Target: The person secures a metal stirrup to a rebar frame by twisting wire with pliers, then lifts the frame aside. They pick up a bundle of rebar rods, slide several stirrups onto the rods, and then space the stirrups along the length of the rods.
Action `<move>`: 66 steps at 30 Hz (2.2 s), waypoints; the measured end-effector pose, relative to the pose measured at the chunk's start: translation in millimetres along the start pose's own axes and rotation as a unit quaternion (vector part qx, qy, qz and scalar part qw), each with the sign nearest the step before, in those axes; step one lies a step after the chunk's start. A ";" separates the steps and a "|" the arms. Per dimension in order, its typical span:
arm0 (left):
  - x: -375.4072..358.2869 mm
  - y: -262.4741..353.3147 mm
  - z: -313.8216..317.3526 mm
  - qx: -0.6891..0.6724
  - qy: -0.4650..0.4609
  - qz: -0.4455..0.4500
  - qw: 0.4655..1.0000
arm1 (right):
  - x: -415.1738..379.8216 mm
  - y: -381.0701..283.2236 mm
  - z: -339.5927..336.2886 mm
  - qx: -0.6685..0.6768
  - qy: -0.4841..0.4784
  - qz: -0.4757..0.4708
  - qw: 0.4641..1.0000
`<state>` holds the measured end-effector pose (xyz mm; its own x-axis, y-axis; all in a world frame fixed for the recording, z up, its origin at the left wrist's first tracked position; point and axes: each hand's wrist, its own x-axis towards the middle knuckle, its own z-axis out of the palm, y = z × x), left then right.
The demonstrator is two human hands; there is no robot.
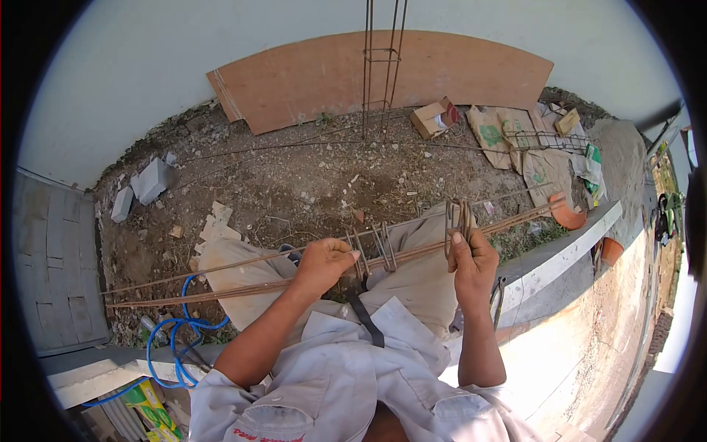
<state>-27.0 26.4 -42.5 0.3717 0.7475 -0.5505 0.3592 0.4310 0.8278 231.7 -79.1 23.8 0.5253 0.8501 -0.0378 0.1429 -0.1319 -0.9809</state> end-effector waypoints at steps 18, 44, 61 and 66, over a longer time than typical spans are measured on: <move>38.5 14.1 20.5 -0.084 -0.163 -0.109 0.977 | -0.9 70.9 -3.1 -0.395 0.041 -0.206 0.894; 44.1 0.1 46.4 -0.182 0.024 -0.065 0.981 | -2.7 88.6 1.7 -0.426 -0.019 -0.232 0.874; -20.4 -14.9 -60.4 -0.197 0.105 -0.089 0.971 | 3.1 74.8 2.1 -0.441 -0.058 -0.194 0.875; -26.7 -21.7 -74.6 -0.208 0.106 -0.093 0.968 | 6.0 69.0 1.5 -0.454 -0.061 -0.190 0.868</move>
<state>-108.6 34.8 -37.7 0.1346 0.7057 -0.6956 0.0112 0.7008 0.7132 243.5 -82.4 -44.5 0.2106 0.9605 0.1816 0.9180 -0.1304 -0.3746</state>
